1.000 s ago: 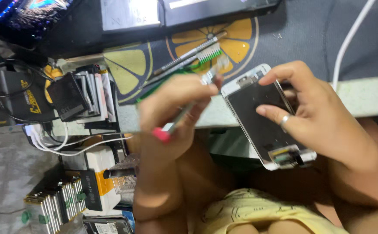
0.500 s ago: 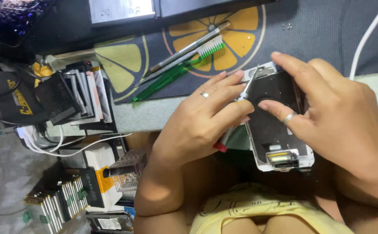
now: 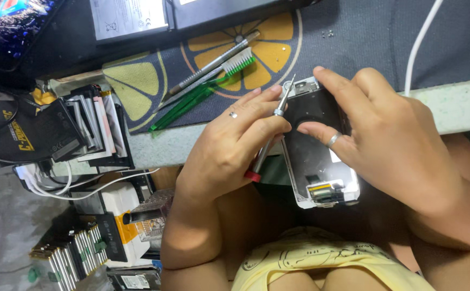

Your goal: The person uses a screwdriver to remove screws from a disassembled smartphone. They carefully unscrew fasteners from the phone's frame and place them on the work surface.

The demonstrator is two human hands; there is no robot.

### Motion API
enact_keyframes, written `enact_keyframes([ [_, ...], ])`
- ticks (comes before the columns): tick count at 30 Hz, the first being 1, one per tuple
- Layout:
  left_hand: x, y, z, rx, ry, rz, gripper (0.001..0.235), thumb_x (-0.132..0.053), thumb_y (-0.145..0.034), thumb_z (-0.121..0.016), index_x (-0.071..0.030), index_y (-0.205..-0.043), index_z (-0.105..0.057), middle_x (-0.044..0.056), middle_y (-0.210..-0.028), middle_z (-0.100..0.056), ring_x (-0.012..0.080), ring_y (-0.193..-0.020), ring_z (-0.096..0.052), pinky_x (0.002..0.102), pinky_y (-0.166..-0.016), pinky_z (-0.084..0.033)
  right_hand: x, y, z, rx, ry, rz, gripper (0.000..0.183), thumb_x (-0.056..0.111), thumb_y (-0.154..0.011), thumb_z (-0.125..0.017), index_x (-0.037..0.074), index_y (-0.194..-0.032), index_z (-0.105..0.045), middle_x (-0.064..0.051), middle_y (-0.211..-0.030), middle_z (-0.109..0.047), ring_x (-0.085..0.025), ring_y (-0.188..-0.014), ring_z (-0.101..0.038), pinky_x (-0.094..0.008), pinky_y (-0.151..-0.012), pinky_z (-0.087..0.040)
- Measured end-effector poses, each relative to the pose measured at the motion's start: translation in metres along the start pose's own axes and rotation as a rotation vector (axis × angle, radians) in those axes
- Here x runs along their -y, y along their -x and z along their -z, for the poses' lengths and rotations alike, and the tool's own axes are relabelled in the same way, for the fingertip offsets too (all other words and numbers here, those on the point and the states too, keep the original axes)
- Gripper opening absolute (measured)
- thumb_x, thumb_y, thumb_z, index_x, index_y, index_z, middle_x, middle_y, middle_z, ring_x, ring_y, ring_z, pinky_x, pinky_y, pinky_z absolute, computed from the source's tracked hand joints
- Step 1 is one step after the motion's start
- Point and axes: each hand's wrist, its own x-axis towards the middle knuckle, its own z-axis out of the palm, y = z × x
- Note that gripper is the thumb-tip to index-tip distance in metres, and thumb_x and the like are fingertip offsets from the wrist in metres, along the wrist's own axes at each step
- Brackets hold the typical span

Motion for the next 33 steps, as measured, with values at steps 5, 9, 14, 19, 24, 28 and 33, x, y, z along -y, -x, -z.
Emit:
enact_keyframes([
  [5,0.001,0.0,-0.002,-0.031,0.003,0.003,0.032,0.002,-0.091,-0.077,-0.003,-0.119,-0.062,0.016,-0.128,-0.065,0.0353,-0.14,-0.059,0.046,-0.117,-0.05,0.001,0.0,0.0,-0.032,-0.029,0.021,0.064,0.035,-0.081,-0.085,0.002,-0.133,-0.067,-0.013,-0.084,-0.056,-0.028,-0.056,-0.058,-0.039,-0.052,-0.048],
  [9,-0.006,-0.004,-0.003,-0.248,0.137,-0.029,0.025,-0.001,-0.09,-0.079,0.001,-0.112,-0.066,0.014,-0.115,-0.069,0.0305,-0.119,-0.068,0.047,-0.103,-0.059,0.002,-0.003,-0.002,-0.024,-0.02,0.004,0.066,0.037,-0.081,-0.085,0.001,-0.133,-0.068,-0.013,-0.086,-0.058,-0.027,-0.057,-0.059,-0.038,-0.052,-0.049],
  [14,-0.032,-0.018,0.009,-0.546,0.191,0.083,0.022,-0.011,-0.086,-0.08,-0.001,-0.104,-0.074,0.012,-0.107,-0.06,0.0235,-0.096,-0.069,0.034,-0.081,-0.064,0.006,-0.01,-0.001,-0.099,0.013,0.045,0.063,0.037,-0.079,-0.085,0.001,-0.129,-0.07,-0.011,-0.094,-0.06,-0.026,-0.063,-0.063,-0.036,-0.054,-0.05],
  [19,-0.023,-0.039,0.008,-0.538,0.279,0.069,0.031,-0.002,-0.102,-0.078,-0.003,-0.127,-0.06,0.013,-0.128,-0.061,0.023,-0.101,-0.071,0.03,-0.086,-0.064,0.007,-0.016,0.0,-0.104,-0.02,0.066,0.06,0.034,-0.078,-0.086,0.0,-0.125,-0.07,-0.013,-0.109,-0.062,-0.026,-0.069,-0.065,-0.036,-0.058,-0.052],
  [24,0.01,-0.047,-0.022,-0.658,0.506,0.031,0.063,0.003,-0.112,-0.077,-0.011,-0.152,-0.031,0.012,-0.137,-0.058,0.0209,-0.098,-0.073,0.029,-0.09,-0.068,0.005,-0.022,-0.001,-0.143,-0.037,0.093,0.063,0.035,-0.075,-0.086,-0.001,-0.124,-0.069,-0.011,-0.11,-0.062,-0.025,-0.07,-0.066,-0.035,-0.06,-0.053],
  [28,0.025,-0.03,-0.036,-0.696,0.364,-0.023,0.081,0.002,-0.109,-0.076,-0.02,-0.161,-0.018,0.014,-0.132,-0.062,0.0223,-0.095,-0.078,0.029,-0.082,-0.064,-0.001,-0.016,-0.004,-0.061,-0.092,0.034,0.061,0.035,-0.078,-0.088,0.005,-0.128,-0.071,-0.011,-0.111,-0.062,-0.023,-0.064,-0.062,-0.035,-0.056,-0.051],
  [33,0.028,-0.035,-0.037,-0.664,0.22,-0.115,0.074,0.002,-0.107,-0.072,-0.022,-0.16,-0.027,0.017,-0.114,-0.07,0.0229,-0.092,-0.077,0.028,-0.078,-0.067,-0.005,-0.021,-0.004,-0.074,-0.041,0.074,0.059,0.035,-0.075,-0.089,0.01,-0.126,-0.073,-0.012,-0.112,-0.062,-0.021,-0.064,-0.061,-0.033,-0.055,-0.052],
])
